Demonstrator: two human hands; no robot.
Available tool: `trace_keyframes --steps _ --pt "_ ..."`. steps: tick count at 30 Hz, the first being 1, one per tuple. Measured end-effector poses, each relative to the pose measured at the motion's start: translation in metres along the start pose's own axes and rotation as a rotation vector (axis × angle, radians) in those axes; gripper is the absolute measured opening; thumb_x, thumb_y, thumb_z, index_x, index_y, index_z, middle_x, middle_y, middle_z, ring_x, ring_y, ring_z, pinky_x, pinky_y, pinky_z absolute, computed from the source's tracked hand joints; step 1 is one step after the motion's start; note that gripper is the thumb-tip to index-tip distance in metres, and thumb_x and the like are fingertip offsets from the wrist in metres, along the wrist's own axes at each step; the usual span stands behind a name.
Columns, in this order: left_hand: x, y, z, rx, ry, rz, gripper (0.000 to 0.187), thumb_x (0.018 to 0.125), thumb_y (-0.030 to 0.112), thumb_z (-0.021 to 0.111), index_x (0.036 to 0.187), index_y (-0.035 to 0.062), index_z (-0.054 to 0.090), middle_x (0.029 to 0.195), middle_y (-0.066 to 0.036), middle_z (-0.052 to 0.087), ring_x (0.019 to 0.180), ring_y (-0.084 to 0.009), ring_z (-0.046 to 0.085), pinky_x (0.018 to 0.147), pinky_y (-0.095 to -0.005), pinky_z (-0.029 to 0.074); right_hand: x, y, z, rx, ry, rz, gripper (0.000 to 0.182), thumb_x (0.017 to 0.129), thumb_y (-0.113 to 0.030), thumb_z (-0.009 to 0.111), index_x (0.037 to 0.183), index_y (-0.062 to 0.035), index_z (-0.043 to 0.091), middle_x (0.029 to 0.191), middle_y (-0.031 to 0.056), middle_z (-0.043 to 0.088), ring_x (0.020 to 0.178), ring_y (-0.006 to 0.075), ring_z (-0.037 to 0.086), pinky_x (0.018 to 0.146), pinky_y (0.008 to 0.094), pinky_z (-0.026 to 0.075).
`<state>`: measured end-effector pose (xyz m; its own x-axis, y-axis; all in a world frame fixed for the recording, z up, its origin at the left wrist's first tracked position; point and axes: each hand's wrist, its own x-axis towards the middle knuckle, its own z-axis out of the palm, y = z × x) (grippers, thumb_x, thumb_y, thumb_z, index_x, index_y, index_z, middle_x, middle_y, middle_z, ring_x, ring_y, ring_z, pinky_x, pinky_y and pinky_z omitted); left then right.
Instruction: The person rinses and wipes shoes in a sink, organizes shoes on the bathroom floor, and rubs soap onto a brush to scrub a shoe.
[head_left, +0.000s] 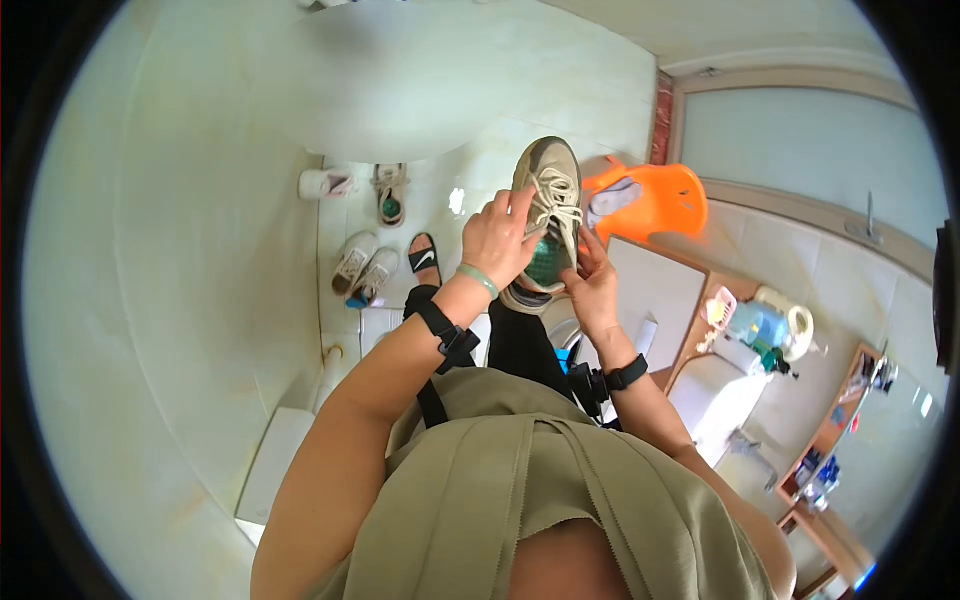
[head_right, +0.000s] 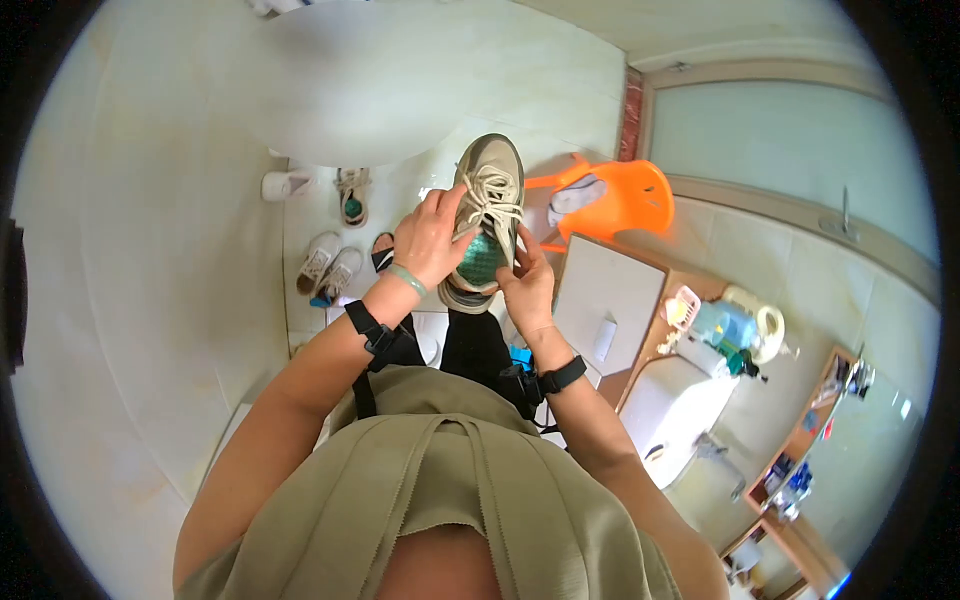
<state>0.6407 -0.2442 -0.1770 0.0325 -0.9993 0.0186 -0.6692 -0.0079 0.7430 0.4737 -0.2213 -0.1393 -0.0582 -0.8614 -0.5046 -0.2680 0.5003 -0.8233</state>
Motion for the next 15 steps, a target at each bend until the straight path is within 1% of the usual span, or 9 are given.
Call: trace_keyframes --steps 1,3,4,5,9,11,12,13,15 --pt "0.004 0.008 -0.003 -0.038 -0.040 0.043 0.047 0.074 0.023 0.073 0.115 0.0111 0.052 0.097 -0.009 0.054 0.085 -0.0287 0.062 0.067 -0.0390 0.052 -0.008 -0.014 -0.005 0.036 0.021 0.037 0.065 0.077 0.013 0.051 0.138 -0.0006 0.034 0.116 0.0162 0.060 0.086 0.0152 0.063 0.070 0.0258 0.053" --pt "0.010 0.025 -0.006 -0.111 -0.074 0.094 0.030 0.080 0.019 0.068 0.107 0.0118 0.057 0.096 -0.008 0.055 0.083 -0.0297 0.061 0.066 -0.0400 0.052 -0.018 -0.021 -0.014 0.065 0.067 -0.011 0.062 0.077 0.013 0.052 0.135 -0.0009 0.036 0.116 0.0169 0.060 0.087 0.0161 0.063 0.071 0.0264 0.053" --pt "0.011 0.034 -0.006 -0.116 -0.082 0.119 0.030 0.080 0.019 0.068 0.107 0.0118 0.057 0.096 -0.008 0.055 0.083 -0.0297 0.061 0.066 -0.0400 0.052 -0.024 -0.025 -0.018 0.089 0.080 -0.042 0.060 0.077 0.012 0.053 0.133 -0.0011 0.037 0.117 0.0177 0.059 0.088 0.0170 0.063 0.073 0.0270 0.052" --pt "0.013 0.041 -0.006 -0.151 -0.080 0.120 0.029 0.079 0.018 0.068 0.105 0.0115 0.056 0.095 -0.009 0.055 0.082 -0.0299 0.062 0.066 -0.0399 0.052 -0.030 -0.031 -0.024 0.082 0.118 -0.029 0.050 0.077 0.012 0.055 0.123 -0.0015 0.041 0.115 0.0179 0.059 0.088 0.0180 0.062 0.073 0.0274 0.052" --pt "0.021 0.077 -0.003 -0.331 -0.052 0.146 0.026 0.079 0.016 0.069 0.101 0.0095 0.057 0.092 -0.010 0.056 0.080 -0.0299 0.062 0.067 -0.0399 0.052 -0.045 -0.032 -0.050 0.156 0.239 -0.104 0.042 0.077 0.012 0.056 0.114 -0.0024 0.043 0.108 0.0147 0.059 0.086 0.0169 0.061 0.072 0.0260 0.050" --pt "0.020 0.098 -0.003 -0.379 -0.049 0.160 0.025 0.079 0.014 0.069 0.100 0.0089 0.057 0.091 -0.010 0.057 0.079 -0.0295 0.062 0.067 -0.0399 0.052 -0.052 -0.033 -0.065 0.189 0.244 -0.151 0.034 0.077 0.012 0.057 0.105 -0.0032 0.044 0.102 0.0101 0.057 0.085 0.0145 0.059 0.070 0.0255 0.049" --pt "0.021 0.109 -0.004 -0.430 -0.035 0.154 0.025 0.079 0.013 0.069 0.100 0.0084 0.057 0.090 -0.010 0.057 0.078 -0.0290 0.062 0.067 -0.0400 0.051 -0.053 -0.032 -0.072 0.204 0.267 -0.164 0.034 0.077 0.012 0.057 0.105 -0.0032 0.044 0.102 0.0101 0.057 0.085 0.0145 0.059 0.070 0.0255 0.049" --pt "0.019 0.121 -0.004 -0.420 -0.020 0.172 0.024 0.080 0.014 0.069 0.100 0.0066 0.059 0.092 -0.009 0.060 0.075 -0.0245 0.063 0.063 -0.0340 0.051 -0.054 -0.029 -0.078 0.225 0.278 -0.264 0.033 0.077 0.012 0.056 0.104 -0.0035 0.045 0.100 0.0083 0.056 0.084 0.0134 0.058 0.069 0.0253 0.048" --pt "0.017 0.139 0.000 -0.406 -0.034 0.248 0.025 0.079 0.013 0.070 0.101 0.0066 0.059 0.093 -0.011 0.060 0.077 -0.0255 0.061 0.065 -0.0327 0.050 -0.056 -0.019 -0.094 0.244 0.321 -0.422 0.032 0.075 0.014 0.055 0.100 -0.0051 0.048 0.097 0.0035 0.056 0.079 0.0114 0.056 0.065 0.0259 0.047"
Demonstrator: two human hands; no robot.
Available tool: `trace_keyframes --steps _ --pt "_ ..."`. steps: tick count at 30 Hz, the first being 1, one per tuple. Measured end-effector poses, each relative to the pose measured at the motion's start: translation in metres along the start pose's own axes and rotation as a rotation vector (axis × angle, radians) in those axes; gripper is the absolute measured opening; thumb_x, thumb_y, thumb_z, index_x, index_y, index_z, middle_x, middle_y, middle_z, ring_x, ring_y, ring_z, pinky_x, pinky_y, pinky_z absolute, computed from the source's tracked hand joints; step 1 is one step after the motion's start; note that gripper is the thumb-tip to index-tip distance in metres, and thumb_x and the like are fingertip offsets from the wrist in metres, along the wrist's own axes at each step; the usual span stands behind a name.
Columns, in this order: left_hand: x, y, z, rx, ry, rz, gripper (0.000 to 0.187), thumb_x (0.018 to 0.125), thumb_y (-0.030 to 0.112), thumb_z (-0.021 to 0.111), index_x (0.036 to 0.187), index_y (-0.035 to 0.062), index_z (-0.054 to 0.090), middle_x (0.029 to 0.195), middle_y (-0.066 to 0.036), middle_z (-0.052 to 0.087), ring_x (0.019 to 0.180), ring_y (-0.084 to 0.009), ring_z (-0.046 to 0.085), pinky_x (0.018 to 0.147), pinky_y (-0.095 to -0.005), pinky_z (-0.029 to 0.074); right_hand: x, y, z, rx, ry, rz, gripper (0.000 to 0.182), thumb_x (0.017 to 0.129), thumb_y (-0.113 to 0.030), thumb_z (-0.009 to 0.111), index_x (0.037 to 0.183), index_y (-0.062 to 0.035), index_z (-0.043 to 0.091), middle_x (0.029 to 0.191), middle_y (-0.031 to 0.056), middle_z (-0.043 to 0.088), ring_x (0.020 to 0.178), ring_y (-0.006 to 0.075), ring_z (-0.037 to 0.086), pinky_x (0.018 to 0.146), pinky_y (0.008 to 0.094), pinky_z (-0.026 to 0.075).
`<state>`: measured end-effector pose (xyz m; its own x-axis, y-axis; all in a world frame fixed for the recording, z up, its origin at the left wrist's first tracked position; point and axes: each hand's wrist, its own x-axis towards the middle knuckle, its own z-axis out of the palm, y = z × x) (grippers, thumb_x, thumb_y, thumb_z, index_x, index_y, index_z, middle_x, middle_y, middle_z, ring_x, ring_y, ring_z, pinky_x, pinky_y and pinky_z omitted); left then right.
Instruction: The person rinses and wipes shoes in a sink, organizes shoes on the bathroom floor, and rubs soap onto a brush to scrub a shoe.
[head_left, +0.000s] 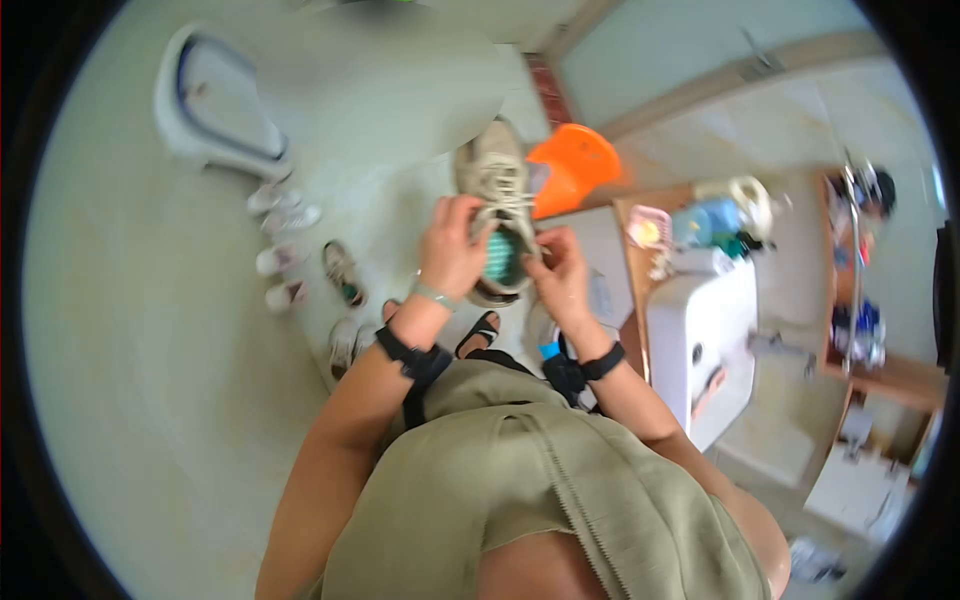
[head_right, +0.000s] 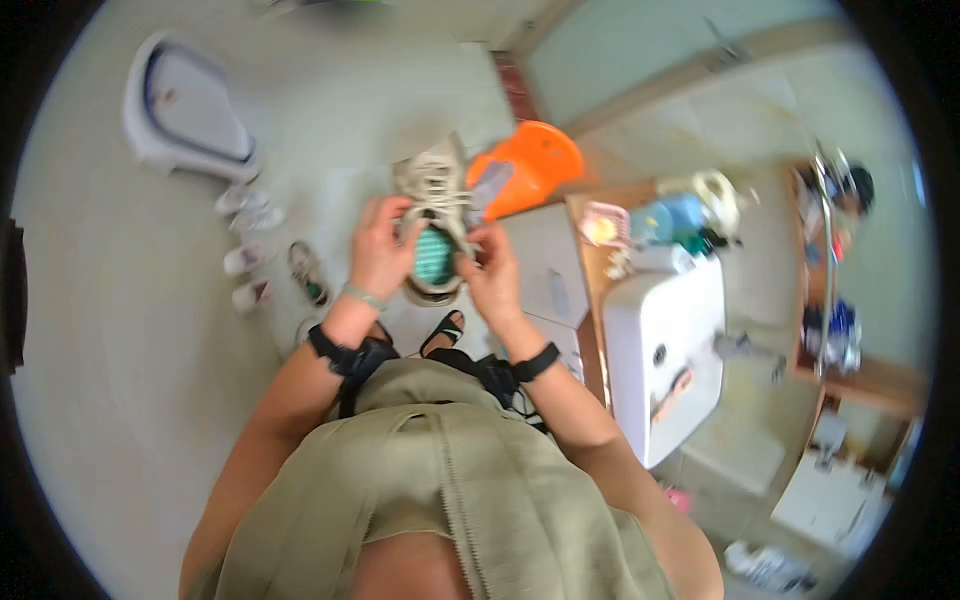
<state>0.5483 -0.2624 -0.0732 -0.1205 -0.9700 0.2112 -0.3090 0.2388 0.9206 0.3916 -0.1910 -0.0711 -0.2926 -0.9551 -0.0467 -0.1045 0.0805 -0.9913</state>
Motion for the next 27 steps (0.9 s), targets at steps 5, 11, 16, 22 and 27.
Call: trace_keyframes --steps 5,11,16,22,27 --pt "0.005 0.021 0.030 0.128 -0.045 0.276 0.021 0.084 0.014 0.067 0.099 0.0034 0.059 0.086 -0.009 0.059 0.074 -0.0199 0.056 0.065 -0.0303 0.047 -0.008 -0.036 -0.036 -0.534 0.092 -0.248 0.024 0.073 0.002 0.057 0.095 -0.0054 0.059 0.100 0.0176 0.065 0.088 0.0284 0.064 0.076 0.0350 0.050" --pt "0.002 0.088 0.072 0.183 -0.232 0.222 0.017 0.082 0.008 0.066 0.095 0.0021 0.057 0.086 -0.009 0.058 0.075 -0.0245 0.057 0.064 -0.0317 0.046 -0.024 -0.075 -0.085 -0.809 -0.163 0.107 0.043 0.079 -0.010 0.055 0.122 -0.0156 0.060 0.146 0.0309 0.026 0.116 0.0421 0.053 0.086 0.0419 0.049" --pt "-0.011 0.138 0.121 0.146 -0.331 0.466 0.018 0.083 0.001 0.064 0.100 0.0016 0.058 0.091 -0.009 0.060 0.077 -0.0195 0.059 0.068 -0.0284 0.048 -0.038 -0.087 -0.128 -0.991 -0.269 0.414 0.053 0.089 -0.021 0.051 0.140 -0.0208 0.041 0.152 0.0301 -0.007 0.128 0.0575 0.030 0.091 0.0583 0.044" --pt "-0.023 0.168 0.166 0.073 -0.350 0.497 0.022 0.078 -0.001 0.064 0.100 0.0025 0.060 0.092 -0.012 0.061 0.080 -0.0264 0.061 0.071 -0.0335 0.050 -0.054 -0.059 -0.180 -0.821 -0.071 0.222 0.035 0.089 -0.026 0.053 0.118 -0.0100 0.062 0.145 0.0407 0.004 0.128 0.0578 0.029 0.098 0.0581 0.038" --pt "-0.040 0.175 0.192 0.116 -0.351 0.465 0.023 0.077 0.002 0.065 0.099 0.0055 0.061 0.093 -0.011 0.063 0.081 -0.0285 0.062 0.069 -0.0346 0.050 -0.070 -0.029 -0.217 -0.850 -0.149 -0.178 0.034 0.091 -0.021 0.049 0.070 -0.0004 0.066 0.067 0.0159 0.063 0.083 0.0380 0.063 0.092 0.0561 0.042"
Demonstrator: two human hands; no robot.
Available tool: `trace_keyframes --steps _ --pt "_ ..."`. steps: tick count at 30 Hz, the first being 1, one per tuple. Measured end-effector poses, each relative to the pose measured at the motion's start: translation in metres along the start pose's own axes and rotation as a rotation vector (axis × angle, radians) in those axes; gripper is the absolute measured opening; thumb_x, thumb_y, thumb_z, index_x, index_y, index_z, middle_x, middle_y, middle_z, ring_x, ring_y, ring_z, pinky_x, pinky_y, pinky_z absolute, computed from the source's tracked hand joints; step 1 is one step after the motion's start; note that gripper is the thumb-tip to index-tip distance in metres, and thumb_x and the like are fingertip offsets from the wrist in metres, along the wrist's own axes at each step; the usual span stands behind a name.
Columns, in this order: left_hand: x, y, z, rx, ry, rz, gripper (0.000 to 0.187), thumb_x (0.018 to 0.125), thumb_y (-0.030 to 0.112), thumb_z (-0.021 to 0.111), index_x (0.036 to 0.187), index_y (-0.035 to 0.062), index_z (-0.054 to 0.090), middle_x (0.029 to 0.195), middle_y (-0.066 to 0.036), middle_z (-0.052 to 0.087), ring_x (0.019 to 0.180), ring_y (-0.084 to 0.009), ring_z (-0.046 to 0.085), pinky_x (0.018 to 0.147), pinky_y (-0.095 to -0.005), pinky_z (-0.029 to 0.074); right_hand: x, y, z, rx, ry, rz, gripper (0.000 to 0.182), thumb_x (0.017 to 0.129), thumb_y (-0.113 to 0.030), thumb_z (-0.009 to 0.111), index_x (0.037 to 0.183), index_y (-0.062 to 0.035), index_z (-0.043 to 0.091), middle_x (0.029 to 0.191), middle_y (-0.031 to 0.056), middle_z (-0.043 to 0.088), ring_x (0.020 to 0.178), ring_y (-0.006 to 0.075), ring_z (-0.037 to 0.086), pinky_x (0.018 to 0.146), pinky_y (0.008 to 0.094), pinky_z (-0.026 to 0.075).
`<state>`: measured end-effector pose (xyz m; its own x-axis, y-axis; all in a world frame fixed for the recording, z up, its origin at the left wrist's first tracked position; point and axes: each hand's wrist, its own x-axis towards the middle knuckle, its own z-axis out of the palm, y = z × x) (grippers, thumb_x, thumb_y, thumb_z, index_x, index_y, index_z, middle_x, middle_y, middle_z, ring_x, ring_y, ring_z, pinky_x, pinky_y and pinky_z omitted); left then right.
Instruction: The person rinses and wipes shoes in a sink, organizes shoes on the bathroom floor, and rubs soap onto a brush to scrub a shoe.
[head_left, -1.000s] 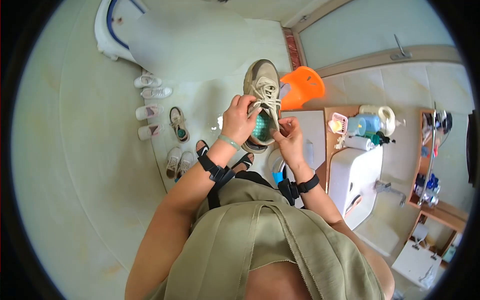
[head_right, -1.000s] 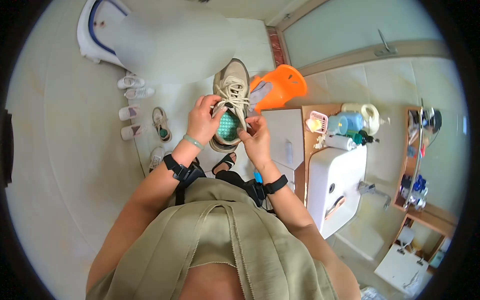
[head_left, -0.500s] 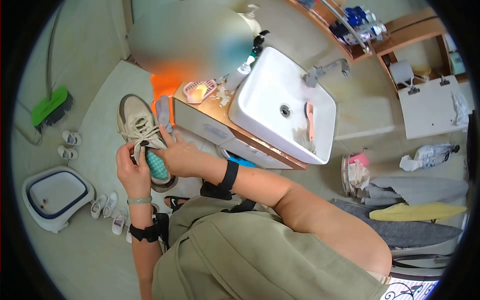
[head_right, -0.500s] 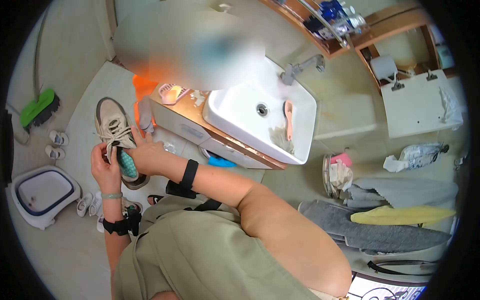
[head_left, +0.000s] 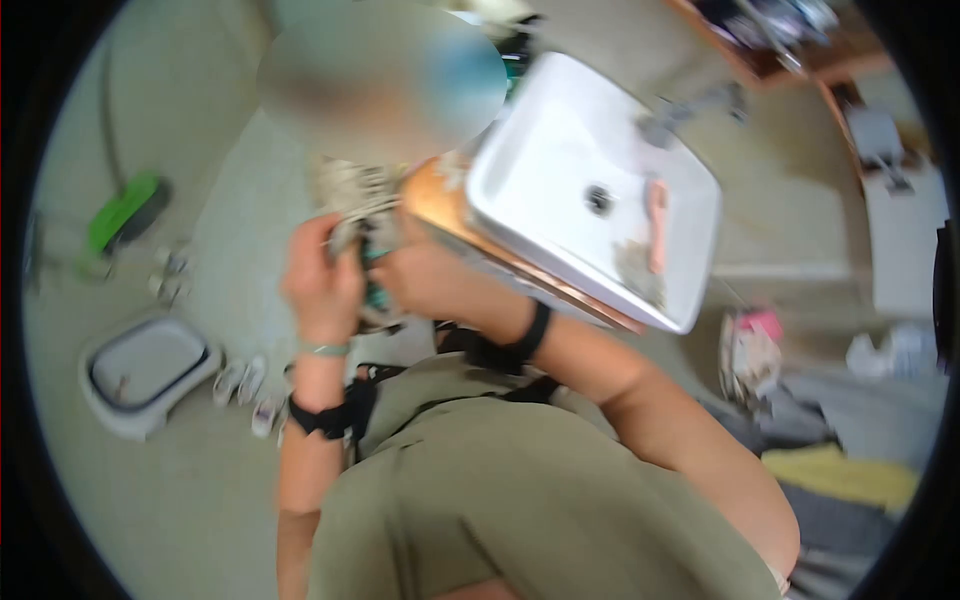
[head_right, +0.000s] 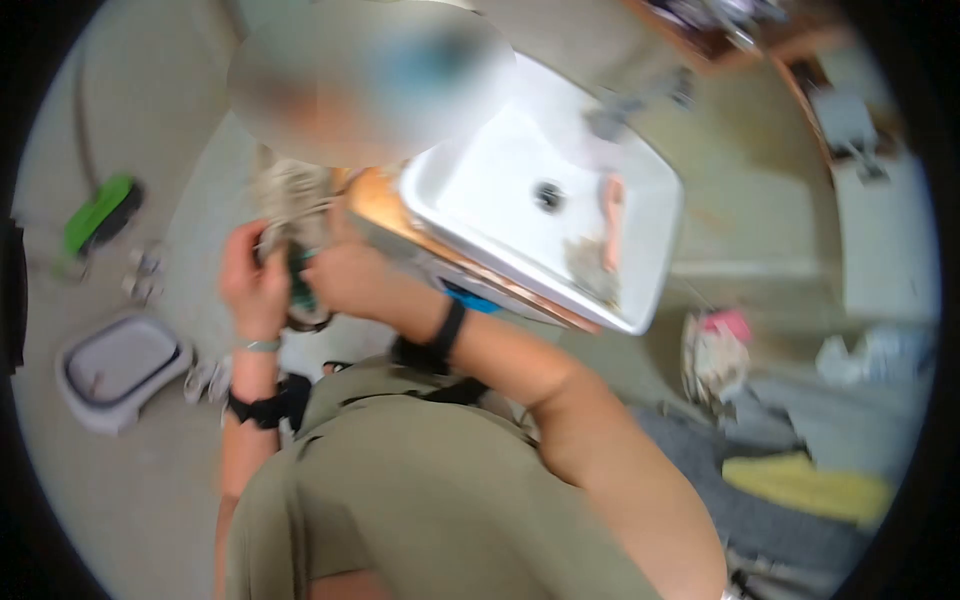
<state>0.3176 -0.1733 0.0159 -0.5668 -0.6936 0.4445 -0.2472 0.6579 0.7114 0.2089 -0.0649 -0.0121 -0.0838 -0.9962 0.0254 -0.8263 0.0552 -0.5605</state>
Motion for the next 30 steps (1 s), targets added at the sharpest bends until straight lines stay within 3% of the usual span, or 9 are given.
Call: trace_keyframes --steps 1,4,6,9,12,18,20,25,30 --pt "-0.001 0.000 0.003 0.035 0.040 0.057 0.019 0.080 0.008 0.067 0.098 0.0068 0.063 0.085 -0.008 0.062 0.065 -0.0198 0.057 0.060 -0.0303 0.047 -0.003 -0.002 -0.006 -0.025 0.065 -0.073 0.035 0.092 -0.016 0.046 0.065 -0.0002 0.062 0.064 0.0125 0.061 0.073 0.0348 0.063 0.097 0.0496 0.041" --pt "-0.008 -0.008 0.007 0.021 0.073 0.092 0.020 0.077 0.002 0.064 0.096 0.0072 0.061 0.086 -0.009 0.061 0.071 -0.0274 0.061 0.061 -0.0340 0.049 -0.004 -0.005 -0.007 0.133 0.085 0.099 0.024 0.088 -0.012 0.054 0.103 0.0036 0.065 0.115 0.0363 0.053 0.112 0.0448 0.053 0.106 0.0462 0.032" --pt "-0.012 -0.010 -0.001 0.000 0.116 0.069 0.021 0.075 0.000 0.063 0.094 0.0060 0.060 0.087 -0.010 0.060 0.075 -0.0296 0.061 0.063 -0.0348 0.050 -0.004 -0.012 -0.004 0.133 0.102 0.133 0.036 0.088 -0.012 0.055 0.121 0.0027 0.057 0.138 0.0449 0.020 0.130 0.0499 0.029 0.108 0.0452 0.029" --pt "-0.015 -0.014 -0.013 -0.090 0.117 0.009 0.022 0.074 -0.001 0.063 0.095 0.0050 0.059 0.087 -0.011 0.060 0.076 -0.0302 0.061 0.064 -0.0351 0.050 0.008 -0.032 -0.018 0.181 0.035 0.190 0.038 0.090 -0.012 0.053 0.124 0.0042 0.054 0.138 0.0473 0.011 0.133 0.0507 0.021 0.106 0.0435 0.032" --pt "-0.015 -0.025 -0.025 -0.110 0.182 0.001 0.023 0.074 -0.001 0.063 0.096 0.0045 0.059 0.087 -0.012 0.059 0.078 -0.0306 0.061 0.066 -0.0354 0.050 0.019 -0.049 -0.018 0.101 0.053 0.119 0.039 0.090 -0.012 0.053 0.124 0.0060 0.052 0.138 0.0475 0.011 0.132 0.0498 0.024 0.104 0.0439 0.035" --pt "-0.023 -0.035 -0.037 -0.039 0.171 -0.095 0.029 0.076 0.016 0.066 0.102 0.0074 0.059 0.097 -0.010 0.058 0.088 -0.0305 0.060 0.071 -0.0379 0.051 0.024 -0.051 0.012 0.028 0.156 0.162 0.037 0.091 -0.011 0.053 0.123 0.0062 0.049 0.116 0.0296 0.053 0.108 0.0436 0.052 0.096 0.0427 0.040" --pt "-0.025 -0.035 -0.045 0.003 -0.018 -0.220 0.039 0.078 0.014 0.061 0.115 0.0068 0.053 0.108 -0.013 0.055 0.095 -0.0306 0.058 0.077 -0.0396 0.049 0.024 -0.022 0.032 0.070 0.187 0.149 0.039 0.090 -0.010 0.054 0.125 0.0065 0.048 0.120 0.0271 0.054 0.112 0.0377 0.053 0.098 0.0405 0.039" --pt "-0.040 -0.047 -0.038 0.226 0.217 -0.151 0.060 0.074 0.014 0.062 0.131 0.0090 0.045 0.114 -0.012 0.048 0.109 -0.0291 0.045 0.085 -0.0420 0.039 0.032 -0.040 0.029 0.151 -0.074 0.199 0.046 0.080 0.010 0.049 0.126 0.0051 0.049 0.144 0.0237 0.034 0.134 0.0323 0.036 0.108 0.0372 0.030" --pt "-0.057 -0.075 -0.045 0.209 0.046 -0.200 0.037 0.071 0.016 0.064 0.107 0.0052 0.060 0.103 -0.010 0.054 0.107 -0.0289 0.045 0.084 -0.0402 0.040 0.045 -0.050 0.046 0.086 -0.227 0.199 0.046 0.077 0.011 0.048 0.123 0.0036 0.052 0.151 0.0247 0.021 0.141 0.0347 0.022 0.109 0.0357 0.027"
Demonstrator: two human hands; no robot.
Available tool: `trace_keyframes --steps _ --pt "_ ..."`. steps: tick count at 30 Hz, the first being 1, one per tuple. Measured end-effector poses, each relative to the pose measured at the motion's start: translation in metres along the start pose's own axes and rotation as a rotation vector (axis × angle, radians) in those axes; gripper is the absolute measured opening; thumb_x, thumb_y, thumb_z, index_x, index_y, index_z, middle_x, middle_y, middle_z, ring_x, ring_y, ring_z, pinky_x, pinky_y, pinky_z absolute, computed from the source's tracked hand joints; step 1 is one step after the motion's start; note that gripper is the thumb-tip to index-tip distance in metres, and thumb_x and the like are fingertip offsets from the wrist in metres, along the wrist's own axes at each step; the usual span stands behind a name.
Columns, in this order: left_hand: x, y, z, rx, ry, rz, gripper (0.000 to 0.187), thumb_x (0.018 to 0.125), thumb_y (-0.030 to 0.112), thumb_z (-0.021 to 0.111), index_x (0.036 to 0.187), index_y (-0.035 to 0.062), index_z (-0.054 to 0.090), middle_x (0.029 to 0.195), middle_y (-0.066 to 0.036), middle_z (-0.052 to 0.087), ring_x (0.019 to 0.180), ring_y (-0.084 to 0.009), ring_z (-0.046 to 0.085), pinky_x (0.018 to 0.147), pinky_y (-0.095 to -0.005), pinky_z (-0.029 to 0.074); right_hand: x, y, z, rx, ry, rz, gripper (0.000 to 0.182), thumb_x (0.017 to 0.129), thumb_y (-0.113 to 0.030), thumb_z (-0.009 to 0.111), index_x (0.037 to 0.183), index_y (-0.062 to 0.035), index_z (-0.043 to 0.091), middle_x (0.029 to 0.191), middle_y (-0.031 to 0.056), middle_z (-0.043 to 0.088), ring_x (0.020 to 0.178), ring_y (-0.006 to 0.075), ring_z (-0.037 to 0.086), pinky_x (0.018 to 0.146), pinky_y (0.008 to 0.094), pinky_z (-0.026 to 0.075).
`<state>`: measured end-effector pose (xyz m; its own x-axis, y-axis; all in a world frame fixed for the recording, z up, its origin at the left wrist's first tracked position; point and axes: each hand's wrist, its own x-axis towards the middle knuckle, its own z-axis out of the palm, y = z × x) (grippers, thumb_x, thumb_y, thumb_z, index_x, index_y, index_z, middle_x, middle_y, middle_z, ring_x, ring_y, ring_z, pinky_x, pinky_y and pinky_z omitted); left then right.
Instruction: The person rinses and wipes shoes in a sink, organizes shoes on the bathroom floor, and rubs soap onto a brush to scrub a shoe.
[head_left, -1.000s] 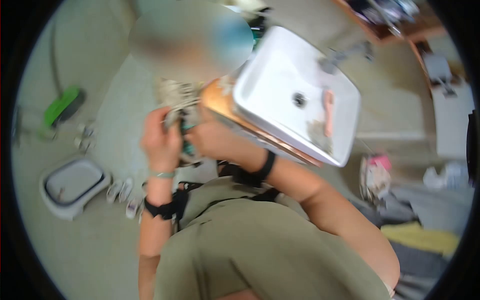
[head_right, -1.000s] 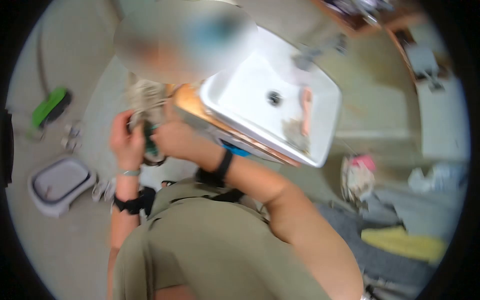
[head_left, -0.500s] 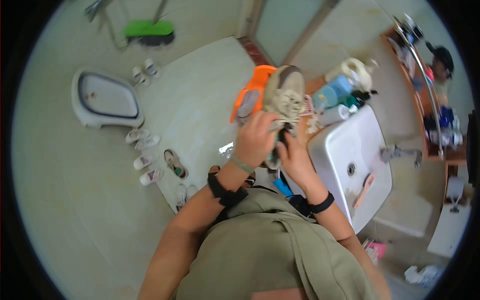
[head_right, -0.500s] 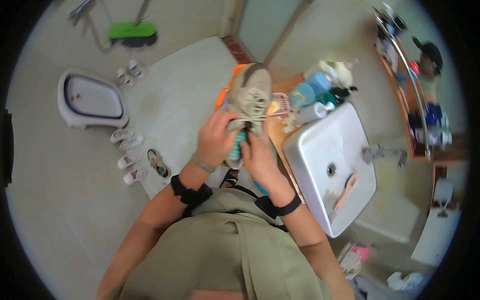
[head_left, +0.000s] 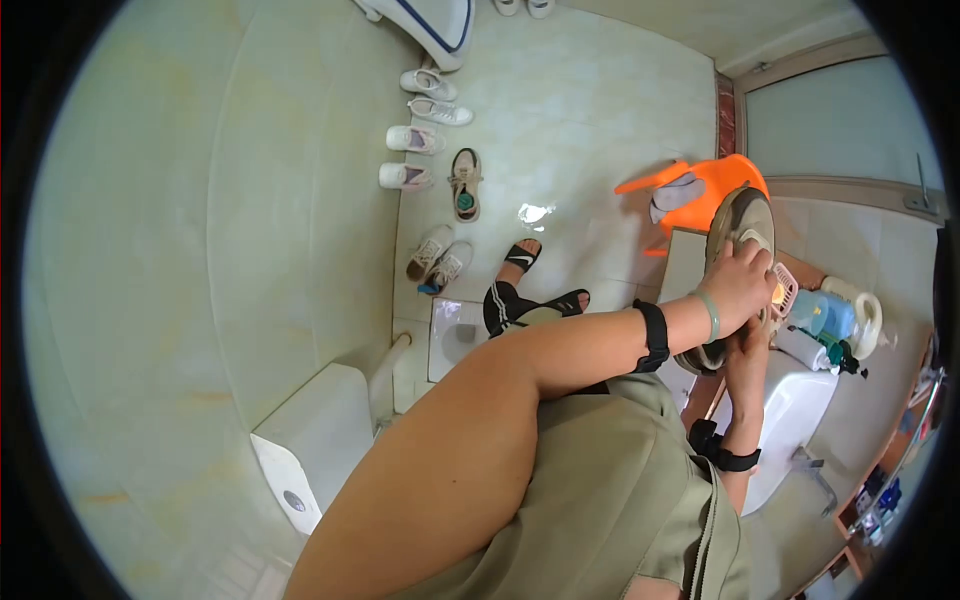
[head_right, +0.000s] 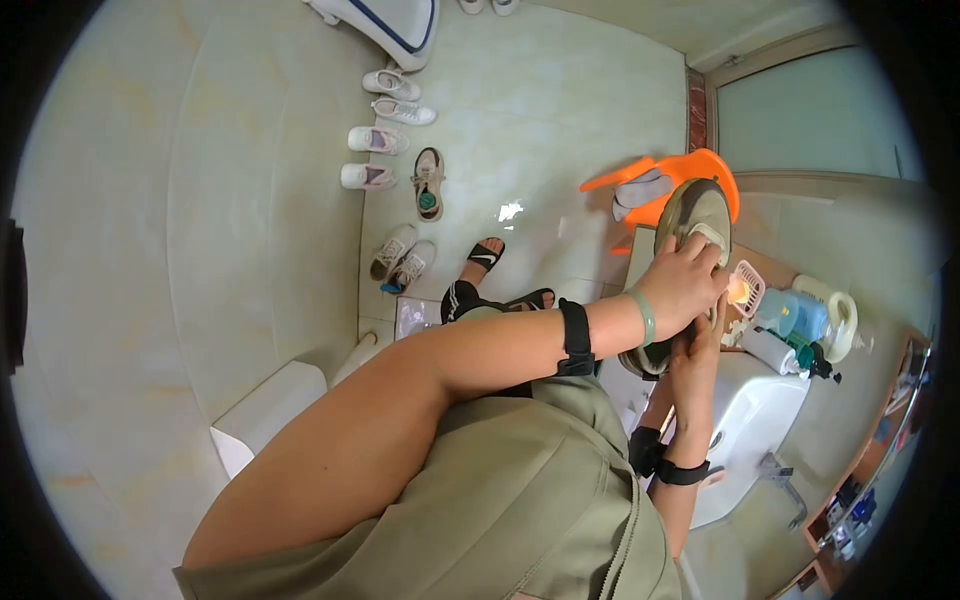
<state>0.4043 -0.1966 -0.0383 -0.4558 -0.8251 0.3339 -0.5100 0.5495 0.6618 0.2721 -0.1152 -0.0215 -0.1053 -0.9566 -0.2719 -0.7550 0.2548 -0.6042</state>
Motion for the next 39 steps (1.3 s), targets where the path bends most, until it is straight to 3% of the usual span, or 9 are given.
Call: trace_keyframes --steps 9,11,18,25,28,32,34,37,39 --pt "-0.005 -0.027 0.004 -0.034 -0.052 -0.103 0.025 0.072 0.018 0.064 0.093 0.0041 0.066 0.103 -0.012 0.060 0.106 -0.0304 0.050 0.080 -0.0404 0.046 0.012 -0.037 0.018 -0.086 -0.030 -0.026 0.036 0.077 0.010 0.046 0.112 0.0065 0.057 0.137 0.0267 0.043 0.123 0.0344 0.048 0.098 0.0359 0.039" --pt "-0.005 -0.029 0.011 -0.020 -0.082 -0.126 0.025 0.072 0.018 0.064 0.093 0.0050 0.067 0.103 -0.013 0.061 0.104 -0.0310 0.052 0.080 -0.0394 0.047 0.015 -0.035 0.016 -0.068 -0.121 0.038 0.028 0.086 0.003 0.052 0.114 0.0056 0.055 0.113 0.0130 0.060 0.100 0.0178 0.056 0.089 0.0302 0.043" --pt "-0.003 -0.025 -0.004 -0.027 -0.236 -0.109 0.033 0.070 0.021 0.067 0.099 0.0050 0.066 0.109 -0.014 0.059 0.108 -0.0313 0.051 0.081 -0.0444 0.044 0.011 -0.029 0.020 -0.023 -0.093 0.094 0.028 0.089 0.000 0.053 0.116 0.0046 0.054 0.109 0.0096 0.062 0.098 0.0168 0.057 0.089 0.0297 0.044" --pt "0.003 0.007 -0.026 -0.222 0.190 0.110 0.033 0.067 0.018 0.063 0.095 0.0000 0.059 0.105 -0.015 0.055 0.104 -0.0287 0.048 0.086 -0.0388 0.040 0.000 -0.020 0.032 -0.032 0.176 0.122 0.031 0.093 -0.008 0.052 0.123 0.0026 0.050 0.115 0.0092 0.060 0.102 0.0166 0.055 0.089 0.0282 0.044" --pt "0.003 0.013 -0.004 -0.524 -0.178 0.167 0.016 0.070 0.016 0.058 0.081 0.0050 0.060 0.079 -0.012 0.060 0.081 -0.0283 0.057 0.084 -0.0388 0.042 0.003 0.096 0.022 0.029 0.107 0.122 0.035 0.093 -0.018 0.048 0.122 0.0028 0.050 0.118 0.0153 0.057 0.108 0.0247 0.056 0.086 0.0302 0.047" --pt "0.004 0.036 -0.033 -0.636 -0.380 0.264 0.025 0.081 0.011 0.050 0.098 -0.0027 0.062 0.097 -0.019 0.065 0.092 -0.0317 0.060 0.086 -0.0414 0.043 -0.025 -0.011 0.006 0.562 0.708 0.365 0.038 0.100 -0.022 0.034 0.129 0.0006 0.047 0.124 0.0142 0.051 0.113 0.0199 0.049 0.098 0.0327 0.041" --pt "0.006 0.052 -0.023 -0.666 -0.360 0.383 0.027 0.086 0.011 0.048 0.103 -0.0049 0.061 0.102 -0.024 0.063 0.095 -0.0351 0.059 0.086 -0.0426 0.043 -0.030 -0.025 -0.005 0.549 0.768 0.216 0.037 0.089 -0.010 0.049 0.121 0.0076 0.049 0.148 0.0364 0.012 0.140 0.0402 0.018 0.111 0.0418 0.025" --pt "0.015 0.059 -0.002 -0.492 -0.587 0.205 0.026 0.087 0.011 0.049 0.106 -0.0060 0.058 0.104 -0.020 0.063 0.095 -0.0292 0.061 0.085 -0.0376 0.045 -0.041 -0.048 -0.017 -0.228 0.778 0.258 0.040 0.084 -0.008 0.055 0.121 0.0087 0.050 0.144 0.0425 0.009 0.138 0.0482 0.015 0.111 0.0428 0.026" --pt "0.021 0.081 0.030 -1.315 -0.926 -0.249 0.025 0.088 0.011 0.053 0.108 -0.0040 0.057 0.104 -0.012 0.062 0.097 -0.0200 0.059 0.087 -0.0319 0.045 -0.058 -0.051 -0.034 -0.150 0.883 0.300 0.039 0.085 -0.007 0.054 0.121 0.0087 0.050 0.144 0.0425 0.010 0.137 0.0491 0.017 0.111 0.0433 0.026"
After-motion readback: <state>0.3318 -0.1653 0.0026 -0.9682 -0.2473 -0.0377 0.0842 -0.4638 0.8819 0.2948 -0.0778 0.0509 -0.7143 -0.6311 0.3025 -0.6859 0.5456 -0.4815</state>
